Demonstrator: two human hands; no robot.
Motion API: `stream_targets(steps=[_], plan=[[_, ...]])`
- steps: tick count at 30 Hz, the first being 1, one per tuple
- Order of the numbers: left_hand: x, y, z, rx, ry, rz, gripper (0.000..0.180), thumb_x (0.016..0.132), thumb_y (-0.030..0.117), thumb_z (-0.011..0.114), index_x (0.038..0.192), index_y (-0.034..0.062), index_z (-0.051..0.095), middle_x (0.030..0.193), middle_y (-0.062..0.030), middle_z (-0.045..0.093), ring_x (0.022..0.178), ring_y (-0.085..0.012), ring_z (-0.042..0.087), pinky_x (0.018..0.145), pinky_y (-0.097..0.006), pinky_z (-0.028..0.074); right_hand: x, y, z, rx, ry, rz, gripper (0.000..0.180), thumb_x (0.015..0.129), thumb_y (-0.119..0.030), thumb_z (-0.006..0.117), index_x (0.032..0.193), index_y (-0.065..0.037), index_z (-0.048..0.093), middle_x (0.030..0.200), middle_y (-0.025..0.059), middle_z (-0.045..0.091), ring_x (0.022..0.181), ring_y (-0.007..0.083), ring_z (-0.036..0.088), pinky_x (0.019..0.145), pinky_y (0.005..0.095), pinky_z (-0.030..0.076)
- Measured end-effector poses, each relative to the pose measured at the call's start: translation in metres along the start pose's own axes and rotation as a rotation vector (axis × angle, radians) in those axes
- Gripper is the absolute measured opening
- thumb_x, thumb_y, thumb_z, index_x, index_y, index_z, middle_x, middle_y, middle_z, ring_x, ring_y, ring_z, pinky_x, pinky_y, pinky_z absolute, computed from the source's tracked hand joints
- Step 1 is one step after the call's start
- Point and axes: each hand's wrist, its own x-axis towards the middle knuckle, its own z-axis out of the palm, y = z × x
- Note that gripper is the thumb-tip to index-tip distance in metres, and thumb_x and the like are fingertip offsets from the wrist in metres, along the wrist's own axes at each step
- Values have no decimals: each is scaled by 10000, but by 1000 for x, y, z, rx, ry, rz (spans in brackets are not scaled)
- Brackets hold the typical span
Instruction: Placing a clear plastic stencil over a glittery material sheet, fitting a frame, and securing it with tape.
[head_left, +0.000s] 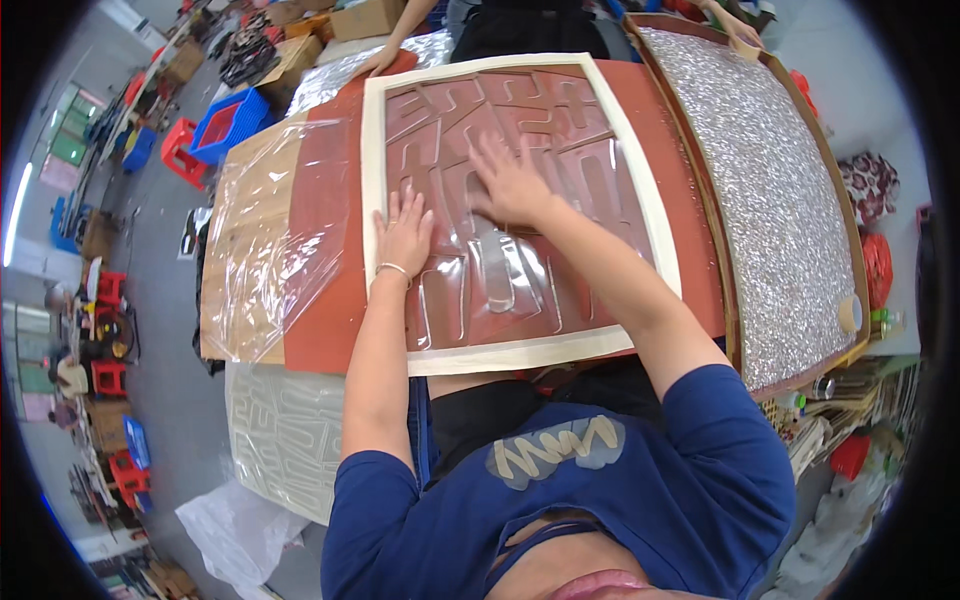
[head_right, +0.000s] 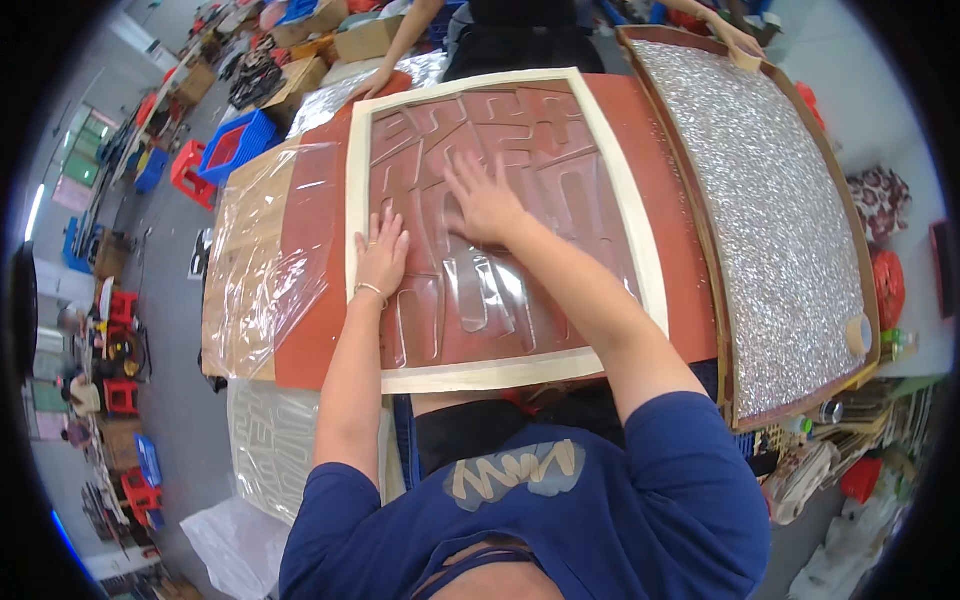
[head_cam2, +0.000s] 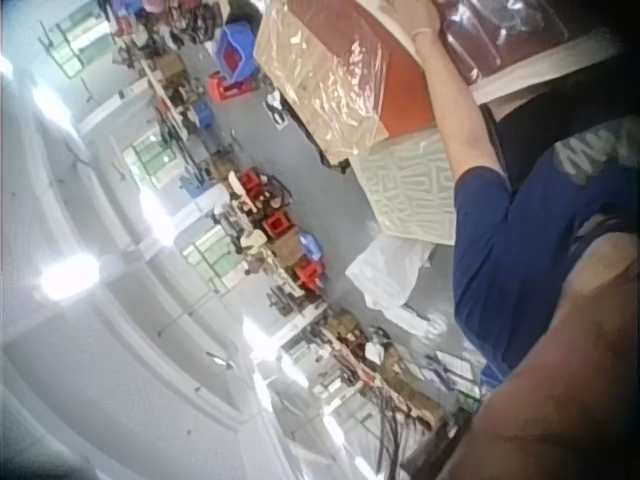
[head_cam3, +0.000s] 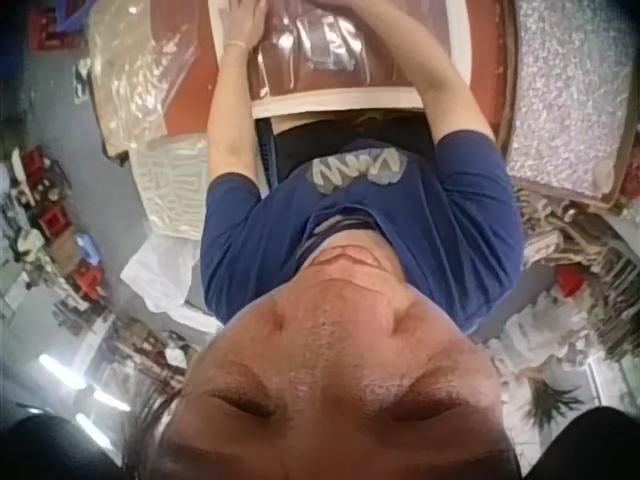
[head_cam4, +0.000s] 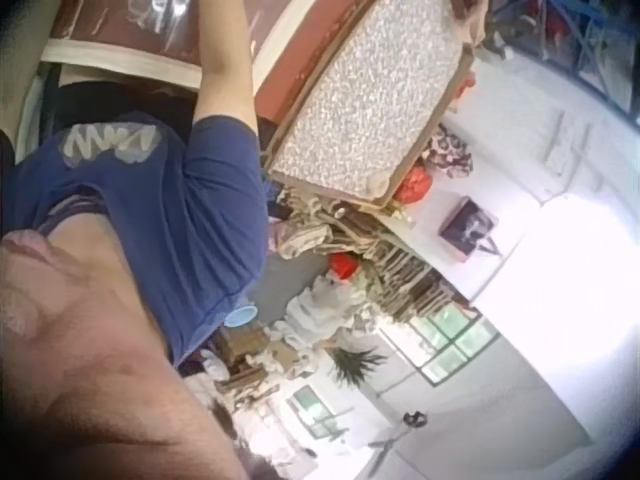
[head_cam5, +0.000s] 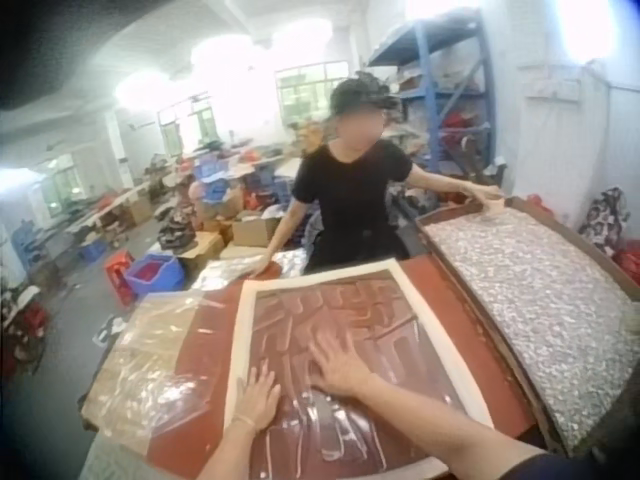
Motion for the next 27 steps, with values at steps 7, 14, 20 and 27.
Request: stream_targets(steps=[7, 14, 20, 27], plan=[[-12, -12, 2, -62, 9, -40, 491, 967, 378, 300, 1367, 114, 407, 1475, -49, 304, 1404, -278, 128, 1128, -503, 31, -20, 70, -45, 151, 576, 311, 817, 864, -573, 448, 1383, 35, 282, 1465, 243, 212, 1372, 360, 181, 1084, 492, 189], [-5, -5, 1, -28, 37, -26, 501, 967, 374, 297, 1371, 97, 398, 1480, -47, 297, 1402, -268, 144, 1127, -501, 46, -29, 184, -106, 671, -285, 616, 928, 839, -678, 386, 1408, 40, 242, 1476, 201, 237, 1374, 312, 228, 1098, 460, 204], [7, 4, 4, -34, 25, -15, 488, 963, 365, 318, 1369, 107, 399, 1476, -49, 304, 1398, -265, 167, 1126, -501, 60, -25, 219, -51, 15, 91, 443, 850, 856, -646, 399, 1409, -12, 281, 1466, 209, 251, 1371, 305, 238, 1107, 488, 170], [1, 5, 5, -37, 68, 3, 448, 965, 341, 324, 1336, 115, 434, 1463, -52, 330, 1383, -259, 219, 1124, -496, 83, -56, 193, -27, -22, 225, 495, 852, 853, -588, 454, 1426, -7, 208, 1478, 204, 223, 1383, 311, 203, 1095, 562, 111]])
